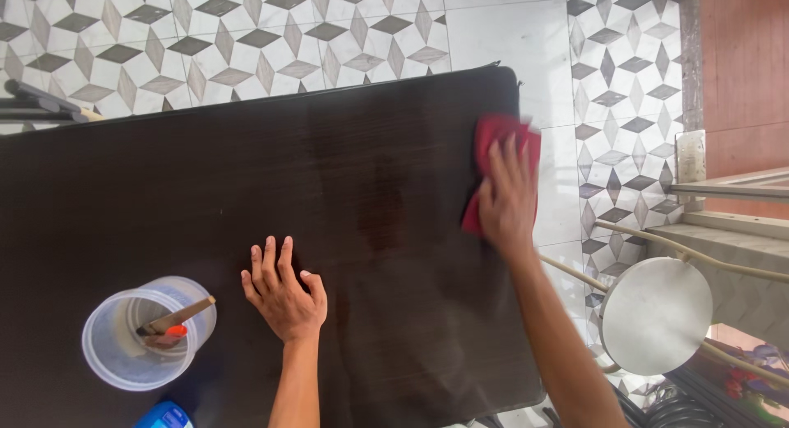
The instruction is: The person scrubs a dark tabletop with a small brush, then wipes the surface with a red cloth. They spray the table with a blue spray bottle and continue wiping the surface with the cloth.
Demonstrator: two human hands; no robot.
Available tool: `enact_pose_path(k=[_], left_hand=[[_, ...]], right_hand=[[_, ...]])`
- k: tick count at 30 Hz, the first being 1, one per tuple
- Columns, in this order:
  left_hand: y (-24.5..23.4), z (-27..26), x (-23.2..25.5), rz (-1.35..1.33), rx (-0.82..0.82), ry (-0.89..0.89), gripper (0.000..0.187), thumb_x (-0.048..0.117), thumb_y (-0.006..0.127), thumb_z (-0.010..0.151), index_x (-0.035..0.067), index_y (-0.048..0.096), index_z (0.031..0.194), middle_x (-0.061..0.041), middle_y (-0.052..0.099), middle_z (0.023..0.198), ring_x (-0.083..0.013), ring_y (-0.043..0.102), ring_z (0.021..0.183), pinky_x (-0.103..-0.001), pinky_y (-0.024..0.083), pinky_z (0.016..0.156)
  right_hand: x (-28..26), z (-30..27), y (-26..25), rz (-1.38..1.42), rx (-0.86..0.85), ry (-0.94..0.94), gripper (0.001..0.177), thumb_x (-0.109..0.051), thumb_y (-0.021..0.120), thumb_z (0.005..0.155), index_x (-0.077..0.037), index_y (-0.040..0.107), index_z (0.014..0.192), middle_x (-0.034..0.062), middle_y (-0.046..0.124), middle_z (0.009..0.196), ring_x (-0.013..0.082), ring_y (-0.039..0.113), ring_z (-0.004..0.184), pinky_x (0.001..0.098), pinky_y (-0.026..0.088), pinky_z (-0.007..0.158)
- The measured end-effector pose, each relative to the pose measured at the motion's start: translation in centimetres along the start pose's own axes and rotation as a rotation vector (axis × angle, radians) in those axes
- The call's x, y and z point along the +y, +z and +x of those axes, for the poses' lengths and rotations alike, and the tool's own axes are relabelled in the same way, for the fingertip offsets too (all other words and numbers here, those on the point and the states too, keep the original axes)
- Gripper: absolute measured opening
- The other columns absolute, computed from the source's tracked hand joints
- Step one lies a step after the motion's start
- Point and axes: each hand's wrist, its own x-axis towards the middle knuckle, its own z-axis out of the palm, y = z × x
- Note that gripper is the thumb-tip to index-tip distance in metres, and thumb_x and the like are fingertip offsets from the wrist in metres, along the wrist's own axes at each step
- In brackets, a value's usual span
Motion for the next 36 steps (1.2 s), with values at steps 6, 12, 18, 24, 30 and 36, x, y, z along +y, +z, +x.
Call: enact_pose_path(k=[6, 12, 18, 24, 30, 36], left_hand=[[0.2, -0.1, -0.4, -0.005, -0.027, -0.018, 0.059, 0.018, 0.052, 0.091, 0.014, 0.049, 0.15, -0.008, 0.042, 0.16, -0.0282, 0.029, 0.155, -0.055, 0.015, 0.128], [0.0, 0.4, 0.0, 0.0, -0.031, -0.02, 0.059, 0.019, 0.052, 0.09, 0.015, 0.049, 0.15, -0.007, 0.042, 0.16, -0.0281, 0.028, 0.155, -0.054, 0.014, 0.128], [0.1, 0.3, -0.2, 0.01, -0.057, -0.051, 0.058, 0.02, 0.051, 0.091, 0.017, 0.05, 0.149, -0.005, 0.042, 0.16, -0.0261, 0.027, 0.155, -0.053, 0.014, 0.128], [0.2, 0.4, -0.5, 0.027, -0.06, -0.052, 0.059, 0.021, 0.051, 0.09, 0.017, 0.049, 0.149, -0.004, 0.042, 0.159, -0.0255, 0.028, 0.154, -0.053, 0.014, 0.128], [-0.2, 0.6, -0.2, 0.034, -0.086, -0.055, 0.059, 0.02, 0.051, 0.089, 0.018, 0.049, 0.148, -0.005, 0.041, 0.158, -0.026, 0.028, 0.153, -0.054, 0.014, 0.127], [0.2, 0.3, -0.6, 0.033, -0.068, -0.061, 0.059, 0.021, 0.051, 0.091, 0.02, 0.047, 0.149, -0.003, 0.04, 0.16, -0.0247, 0.028, 0.154, -0.053, 0.014, 0.128]], right_hand=[[-1.9, 12.1, 4.2, -0.138, 0.061, -0.085, 0.06, -0.008, 0.059, 0.096, -0.003, 0.047, 0.155, 0.025, 0.034, 0.164, 0.0487, 0.026, 0.152, 0.0672, 0.014, 0.12], [-6.8, -2.4, 1.9, 0.05, -0.201, -0.283, 0.064, -0.01, 0.062, 0.093, -0.006, 0.045, 0.154, 0.0195, 0.037, 0.163, 0.0425, 0.027, 0.154, 0.0627, 0.014, 0.125], [-2.6, 1.4, 1.0, -0.056, -0.06, -0.042, 0.061, -0.008, 0.057, 0.094, -0.006, 0.048, 0.155, 0.0217, 0.034, 0.166, 0.044, 0.025, 0.156, 0.0633, 0.013, 0.126], [-8.1, 9.2, 7.1, -0.05, -0.052, -0.188, 0.062, -0.012, 0.061, 0.095, -0.008, 0.047, 0.155, 0.0198, 0.035, 0.165, 0.0432, 0.024, 0.155, 0.0653, 0.012, 0.123], [-10.9, -5.3, 2.6, 0.034, -0.278, -0.334, 0.066, -0.015, 0.065, 0.089, -0.009, 0.047, 0.152, 0.0166, 0.039, 0.162, 0.0392, 0.027, 0.153, 0.0633, 0.014, 0.123], [-6.9, 0.0, 3.0, -0.033, -0.105, -0.148, 0.059, -0.01, 0.058, 0.097, -0.006, 0.048, 0.155, 0.0207, 0.037, 0.165, 0.0426, 0.026, 0.157, 0.0647, 0.011, 0.126]])
